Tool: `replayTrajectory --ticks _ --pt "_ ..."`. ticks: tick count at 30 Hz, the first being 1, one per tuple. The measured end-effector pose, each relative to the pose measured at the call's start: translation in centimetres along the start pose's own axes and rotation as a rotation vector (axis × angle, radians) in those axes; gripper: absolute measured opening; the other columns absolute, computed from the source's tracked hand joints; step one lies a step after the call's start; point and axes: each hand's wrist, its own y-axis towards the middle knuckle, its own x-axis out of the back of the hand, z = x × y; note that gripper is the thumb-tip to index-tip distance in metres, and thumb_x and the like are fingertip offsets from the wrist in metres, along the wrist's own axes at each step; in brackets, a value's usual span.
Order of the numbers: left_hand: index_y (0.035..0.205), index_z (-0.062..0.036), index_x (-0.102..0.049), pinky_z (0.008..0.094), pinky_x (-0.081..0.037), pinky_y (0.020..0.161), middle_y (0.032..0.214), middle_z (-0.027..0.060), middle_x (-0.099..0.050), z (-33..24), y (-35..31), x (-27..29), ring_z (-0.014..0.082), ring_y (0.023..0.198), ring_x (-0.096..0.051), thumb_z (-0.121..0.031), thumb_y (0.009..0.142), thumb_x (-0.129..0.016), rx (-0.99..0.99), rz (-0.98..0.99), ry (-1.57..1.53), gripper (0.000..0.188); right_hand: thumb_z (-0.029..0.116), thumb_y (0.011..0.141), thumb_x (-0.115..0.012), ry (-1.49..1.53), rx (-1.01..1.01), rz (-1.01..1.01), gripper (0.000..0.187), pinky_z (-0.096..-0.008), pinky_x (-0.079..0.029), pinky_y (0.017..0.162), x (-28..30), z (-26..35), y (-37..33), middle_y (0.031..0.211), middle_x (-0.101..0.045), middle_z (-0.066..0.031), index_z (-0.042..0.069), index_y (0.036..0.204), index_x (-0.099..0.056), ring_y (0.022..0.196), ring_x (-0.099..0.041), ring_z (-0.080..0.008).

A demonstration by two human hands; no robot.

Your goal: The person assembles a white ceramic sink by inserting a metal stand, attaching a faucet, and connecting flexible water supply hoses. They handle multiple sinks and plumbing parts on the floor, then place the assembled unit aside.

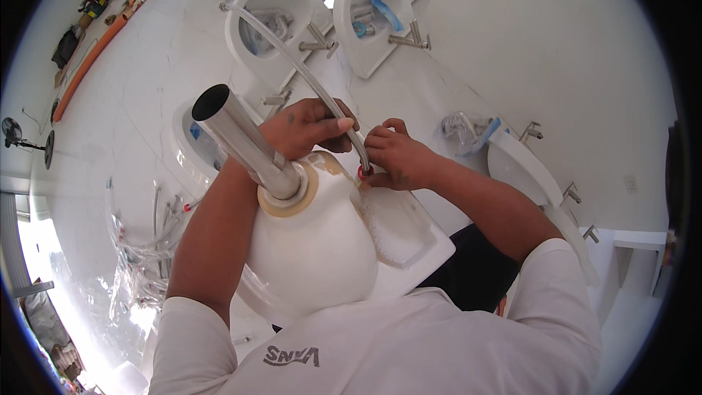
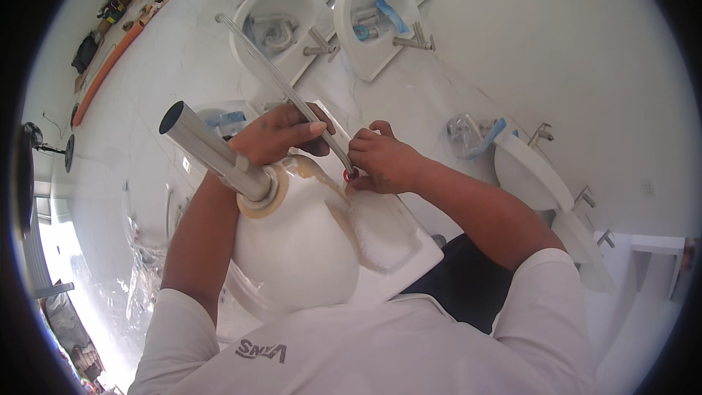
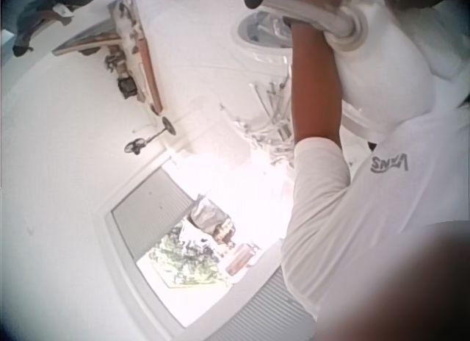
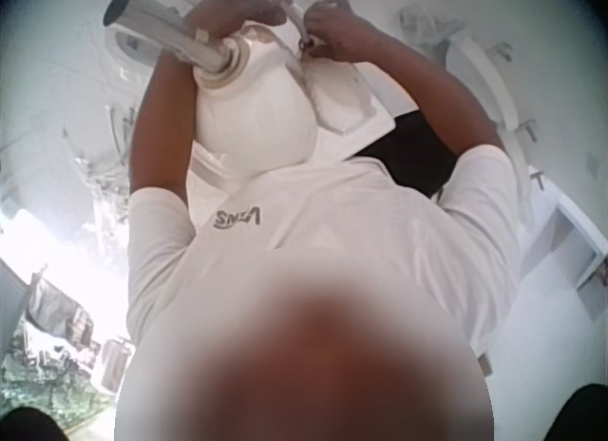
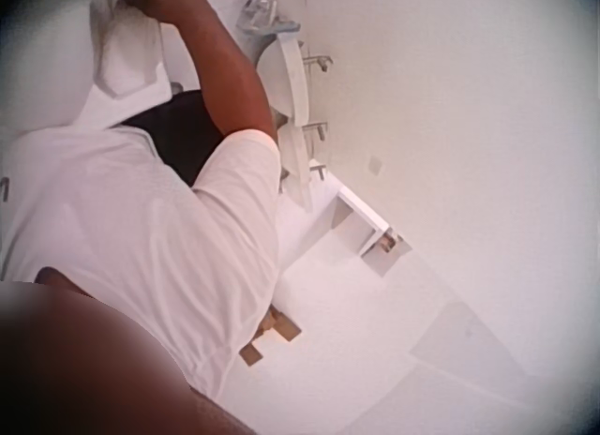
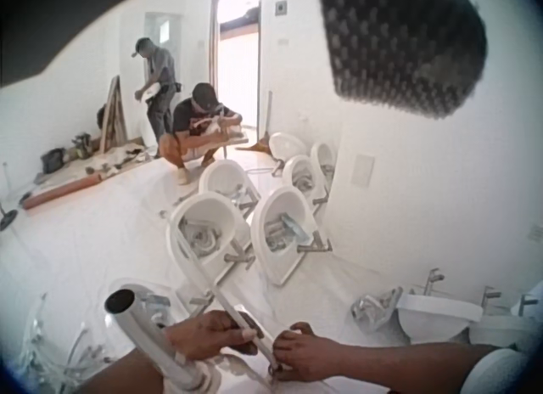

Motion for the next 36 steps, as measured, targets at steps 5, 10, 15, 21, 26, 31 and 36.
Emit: replayTrajectory --ticks 5,10,15,21,26,31,36 --pt "0.114 -0.0038 -0.068 0.0315 -0.053 0.092 0.097 0.0065 -0.071 0.1 -0.1 0.1 0.0163 0.095 -0.068 -0.036 0.101 -0.067 0.032 -0.005 0.066 0.034 0.033 0.084 -0.081 0.025 -0.048 -0.004 0.026 -0.045 -0.032 0.107 0.0 0.6 -0.2 0.1 -0.06 -0.0037 0.012 0.091 -0.067 0.113 -0.054 -0.0237" --pt "0.114 -0.004 -0.068 0.0313 -0.054 0.094 0.1 0.0065 -0.07 0.3 0.0 0.0 0.016 0.097 -0.068 -0.035 0.101 -0.068 -0.011 0.051 -0.035 0.034 0.027 0.084 -0.079 0.138 -0.243 -0.007 0.026 -0.0436 -0.035 0.107 0.2 2.5 -0.5 0.102 -0.062 -0.0056 0.011 0.1 -0.067 0.117 -0.054 -0.026" --pt "0.117 -0.0034 -0.066 0.0313 -0.055 0.096 0.103 0.0057 -0.069 0.7 0.3 0.3 0.0158 0.098 -0.068 -0.034 0.102 -0.067 -0.019 0.098 -0.064 0.035 0.018 0.084 -0.079 0.222 -0.478 -0.044 0.04 -0.0466 -0.04 0.105 0.5 5.5 -0.4 0.11 -0.066 -0.0113 0.008 0.12 -0.063 0.122 -0.056 -0.0277" --pt "0.124 -0.0027 -0.065 0.0319 -0.053 0.092 0.099 0.0059 -0.07 1.1 0.6 0.7 0.0158 0.096 -0.066 -0.037 0.102 -0.066 -0.013 0.126 0.0 0.041 0.023 0.091 -0.075 0.656 -0.468 -0.652 0.086 -0.0465 -0.042 0.114 1.5 7.3 -1.5 0.157 -0.045 -0.019 0.007 0.161 -0.027 0.141 -0.05 -0.0339" --pt "0.122 -0.0017 -0.065 0.0324 -0.053 0.087 0.096 0.0072 -0.071 1.5 0.6 0.8 0.0156 0.091 -0.065 -0.042 0.101 -0.066 -0.034 0.102 0.047 0.045 0.034 0.087 -0.076 0.502 -1.122 0.18 0.095 -0.0443 -0.043 0.111 1.1 9.1 -5.8 0.143 -0.055 -0.0305 0.006 0.162 -0.024 0.132 -0.057 -0.0399" --pt "0.12 0.0008 -0.065 0.0322 -0.053 0.086 0.094 0.0069 -0.07 1.3 1.0 1.0 0.016 0.089 -0.066 -0.046 0.098 -0.07 0.048 0.061 0.141 0.051 0.025 0.083 -0.076 0.66 -1.03 0.214 0.08 -0.0413 -0.048 0.104 1.2 9.2 -7.9 0.131 -0.067 -0.0237 0.006 0.153 -0.042 0.122 -0.065 -0.0355" --pt "0.122 0.0008 -0.066 0.0337 -0.052 0.09 0.096 0.0084 -0.071 1.0 0.7 1.1 0.0181 0.093 -0.066 -0.043 0.096 -0.071 0.075 0.042 0.169 0.051 0.022 0.084 -0.073 0.665 -1.049 0.176 0.067 -0.041 -0.05 0.102 1.3 9.5 -7.8 0.126 -0.069 -0.0224 0.004 0.146 -0.053 0.117 -0.067 -0.0339"
